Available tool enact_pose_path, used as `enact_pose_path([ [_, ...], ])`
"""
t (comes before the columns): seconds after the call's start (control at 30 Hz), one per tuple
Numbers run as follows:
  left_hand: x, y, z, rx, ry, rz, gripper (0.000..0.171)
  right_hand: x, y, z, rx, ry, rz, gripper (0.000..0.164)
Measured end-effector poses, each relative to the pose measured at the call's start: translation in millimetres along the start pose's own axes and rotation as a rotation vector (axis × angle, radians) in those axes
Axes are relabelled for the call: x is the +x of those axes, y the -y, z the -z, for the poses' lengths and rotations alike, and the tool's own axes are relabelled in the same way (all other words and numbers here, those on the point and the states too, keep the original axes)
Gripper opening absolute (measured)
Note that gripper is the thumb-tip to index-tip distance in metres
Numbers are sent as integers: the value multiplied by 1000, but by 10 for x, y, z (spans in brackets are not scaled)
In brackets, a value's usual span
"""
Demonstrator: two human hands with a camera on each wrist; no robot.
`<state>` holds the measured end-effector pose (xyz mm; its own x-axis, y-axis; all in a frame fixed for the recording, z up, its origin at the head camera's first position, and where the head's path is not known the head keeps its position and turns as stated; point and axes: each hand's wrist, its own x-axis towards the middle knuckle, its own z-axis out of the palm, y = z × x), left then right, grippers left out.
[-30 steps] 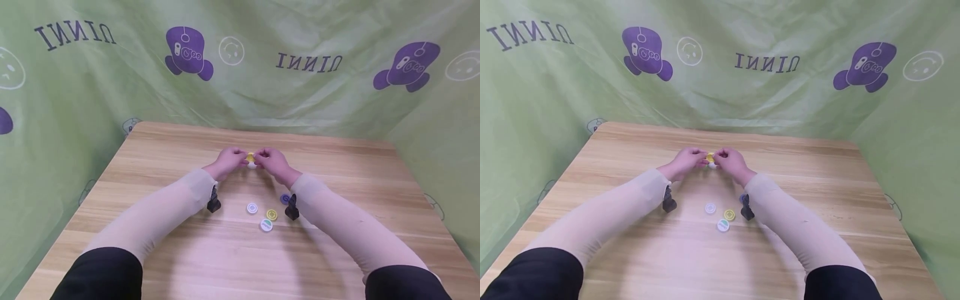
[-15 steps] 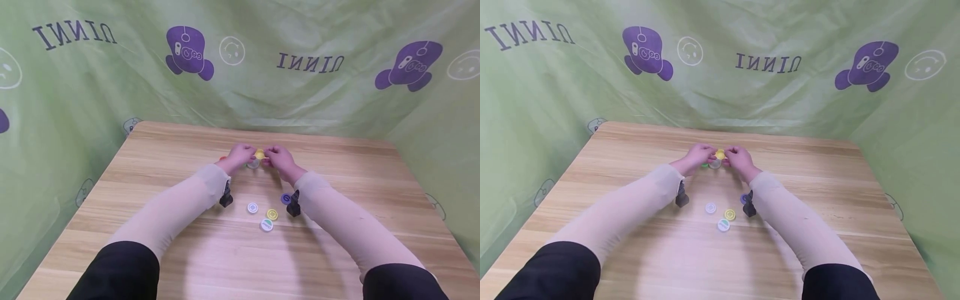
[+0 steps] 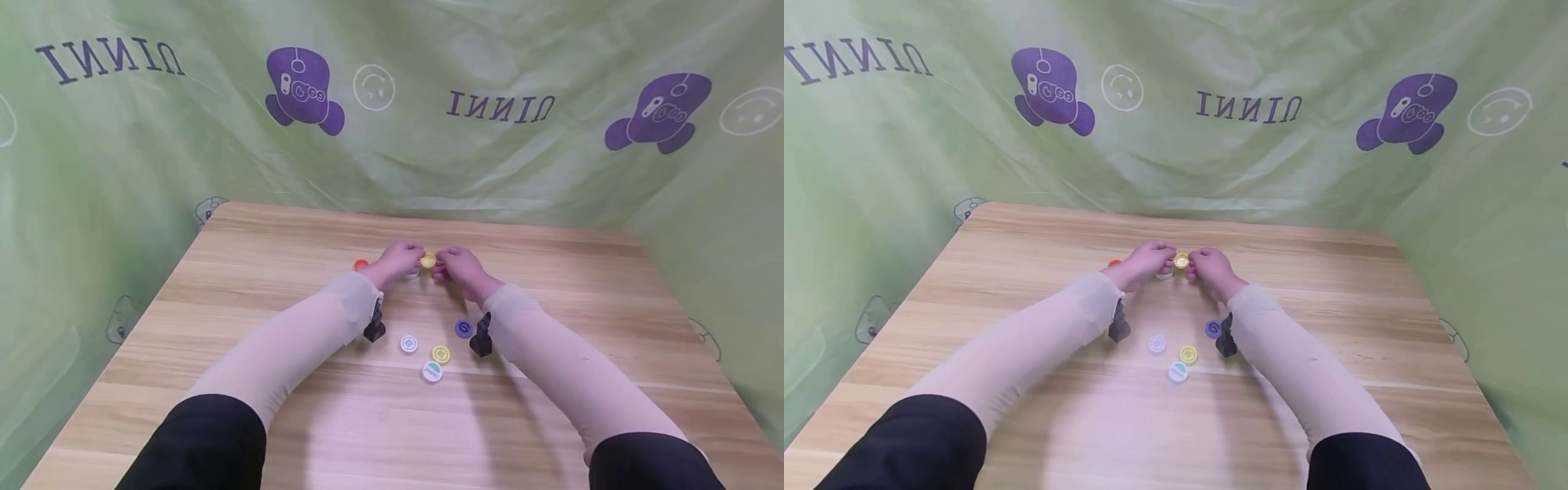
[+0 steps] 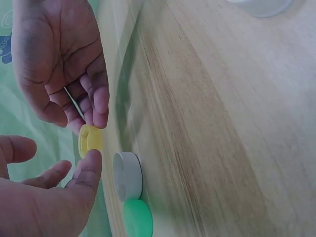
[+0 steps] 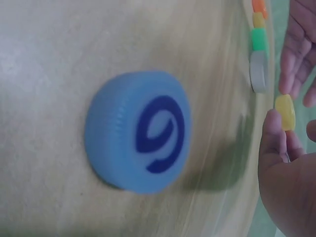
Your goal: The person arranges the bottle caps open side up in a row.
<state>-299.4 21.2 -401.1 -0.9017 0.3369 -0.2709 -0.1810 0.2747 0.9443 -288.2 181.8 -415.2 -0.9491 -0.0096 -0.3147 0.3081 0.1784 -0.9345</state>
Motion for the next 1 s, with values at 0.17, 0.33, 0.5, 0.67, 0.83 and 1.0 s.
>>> enact_pose_path([
  [0.17,-4,-1,-39,-13,28,35,45,1,-19,53,5,46,-45,36],
  [0.33,1,14,-57,27,55,32,44,13,-35,82,-9,83,-72,39],
  [0.5,6,11,-66,38,85,33,44,31,-66,110,-8,94,-80,35],
  [0.67,0,14,-83,50,106,44,43,31,-88,133,-33,105,-90,28],
  [0.83,-20,-11,-67,26,102,73,44,11,-58,119,-108,108,-79,32],
  [1.0,-19,-43,-20,-89,37,82,46,16,-48,103,-147,121,-64,37],
])
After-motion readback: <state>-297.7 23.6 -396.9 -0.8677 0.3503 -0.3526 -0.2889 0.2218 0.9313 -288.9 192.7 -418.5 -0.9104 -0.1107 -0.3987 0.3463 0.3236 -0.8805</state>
